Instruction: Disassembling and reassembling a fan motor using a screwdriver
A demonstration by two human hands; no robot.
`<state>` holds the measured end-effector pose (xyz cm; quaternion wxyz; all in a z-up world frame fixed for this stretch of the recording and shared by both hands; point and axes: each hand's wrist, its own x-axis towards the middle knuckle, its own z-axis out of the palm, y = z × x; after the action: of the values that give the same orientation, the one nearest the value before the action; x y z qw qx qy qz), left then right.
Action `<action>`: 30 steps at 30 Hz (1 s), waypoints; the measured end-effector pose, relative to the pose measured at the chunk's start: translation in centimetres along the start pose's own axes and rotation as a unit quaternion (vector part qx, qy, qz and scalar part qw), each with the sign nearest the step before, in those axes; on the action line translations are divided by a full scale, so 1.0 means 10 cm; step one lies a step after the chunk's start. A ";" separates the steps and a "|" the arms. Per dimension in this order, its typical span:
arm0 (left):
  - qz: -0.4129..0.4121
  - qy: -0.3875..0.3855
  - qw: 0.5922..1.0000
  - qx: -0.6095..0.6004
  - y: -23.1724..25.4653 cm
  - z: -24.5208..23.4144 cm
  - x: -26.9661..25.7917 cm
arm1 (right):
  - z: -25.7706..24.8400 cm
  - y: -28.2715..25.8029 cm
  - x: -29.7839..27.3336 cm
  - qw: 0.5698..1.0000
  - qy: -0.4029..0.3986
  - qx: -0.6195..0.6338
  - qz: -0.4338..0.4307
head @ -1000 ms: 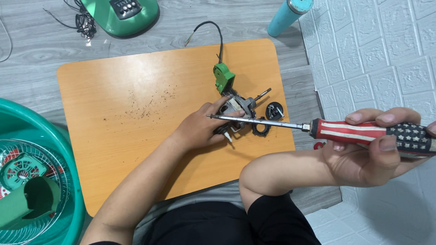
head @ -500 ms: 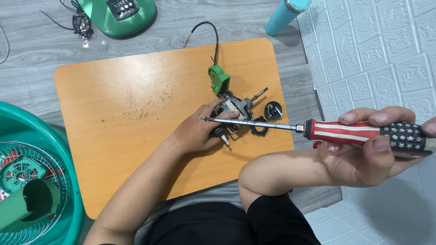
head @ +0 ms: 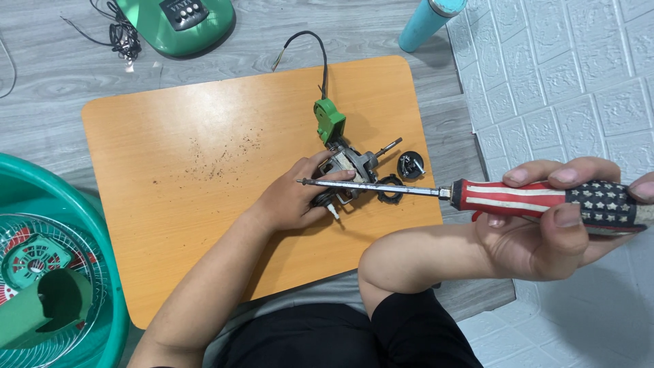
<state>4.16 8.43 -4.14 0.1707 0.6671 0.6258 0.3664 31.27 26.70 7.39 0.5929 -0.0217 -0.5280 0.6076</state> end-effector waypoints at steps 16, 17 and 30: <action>-0.021 0.046 0.998 0.024 -0.03 -0.14 -0.52 | -0.16 0.06 -0.01 0.996 -0.004 0.085 0.025; -0.030 0.053 0.998 0.025 -0.03 -0.15 -0.58 | -0.17 0.07 0.00 0.995 -0.005 0.093 0.028; -0.186 0.218 0.954 0.084 0.20 -0.36 -1.14 | 0.03 0.28 -0.28 0.982 -0.010 0.172 0.082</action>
<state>3.63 -3.68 -3.47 0.0381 0.4548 0.7891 0.4111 29.97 25.17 3.95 0.5304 0.0433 -0.4178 0.7364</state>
